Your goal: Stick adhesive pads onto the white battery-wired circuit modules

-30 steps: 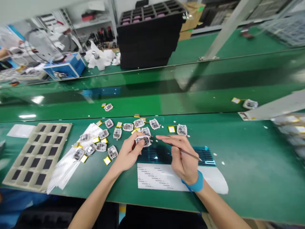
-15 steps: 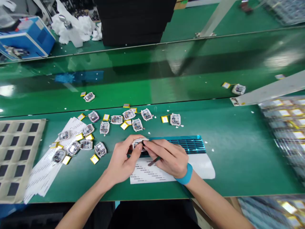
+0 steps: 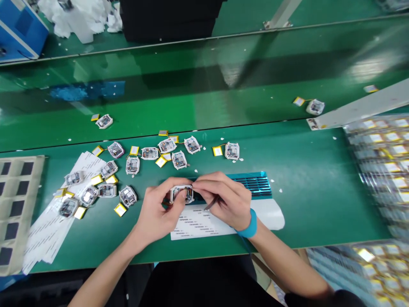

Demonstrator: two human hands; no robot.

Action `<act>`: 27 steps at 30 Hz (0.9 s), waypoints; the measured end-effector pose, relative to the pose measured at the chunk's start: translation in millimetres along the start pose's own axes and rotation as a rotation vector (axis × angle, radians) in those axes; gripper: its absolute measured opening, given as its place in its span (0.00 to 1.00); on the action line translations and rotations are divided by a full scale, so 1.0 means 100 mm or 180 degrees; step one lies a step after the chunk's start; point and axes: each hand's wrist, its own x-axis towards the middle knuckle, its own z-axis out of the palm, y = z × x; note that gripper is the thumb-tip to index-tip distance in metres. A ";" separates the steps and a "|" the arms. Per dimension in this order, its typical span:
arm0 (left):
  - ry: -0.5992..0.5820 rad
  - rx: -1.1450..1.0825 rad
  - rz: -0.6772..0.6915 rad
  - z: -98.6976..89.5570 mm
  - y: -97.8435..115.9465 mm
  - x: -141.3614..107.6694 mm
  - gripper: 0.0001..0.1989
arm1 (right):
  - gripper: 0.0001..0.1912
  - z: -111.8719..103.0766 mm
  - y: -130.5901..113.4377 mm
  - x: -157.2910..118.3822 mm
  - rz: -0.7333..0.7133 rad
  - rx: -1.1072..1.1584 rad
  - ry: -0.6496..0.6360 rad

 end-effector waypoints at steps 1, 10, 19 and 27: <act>-0.0048 -0.0053 -0.0017 0.00 0.00 0.00 0.08 | 0.11 -0.01 0.00 0.00 0.0013 0.0018 -0.0008; -0.0161 -0.1117 -0.0738 -0.04 -0.03 0.05 0.16 | 0.21 -0.07 0.04 0.02 -0.0280 0.0111 -0.0320; -0.0241 -0.0930 -0.0578 -0.03 -0.06 0.05 0.10 | 0.13 -0.06 0.06 0.02 -0.0380 -0.0153 -0.0406; -0.0174 -0.0610 -0.0402 0.08 -0.06 0.05 0.12 | 0.08 -0.01 0.04 0.00 -0.0062 -0.0317 -0.0323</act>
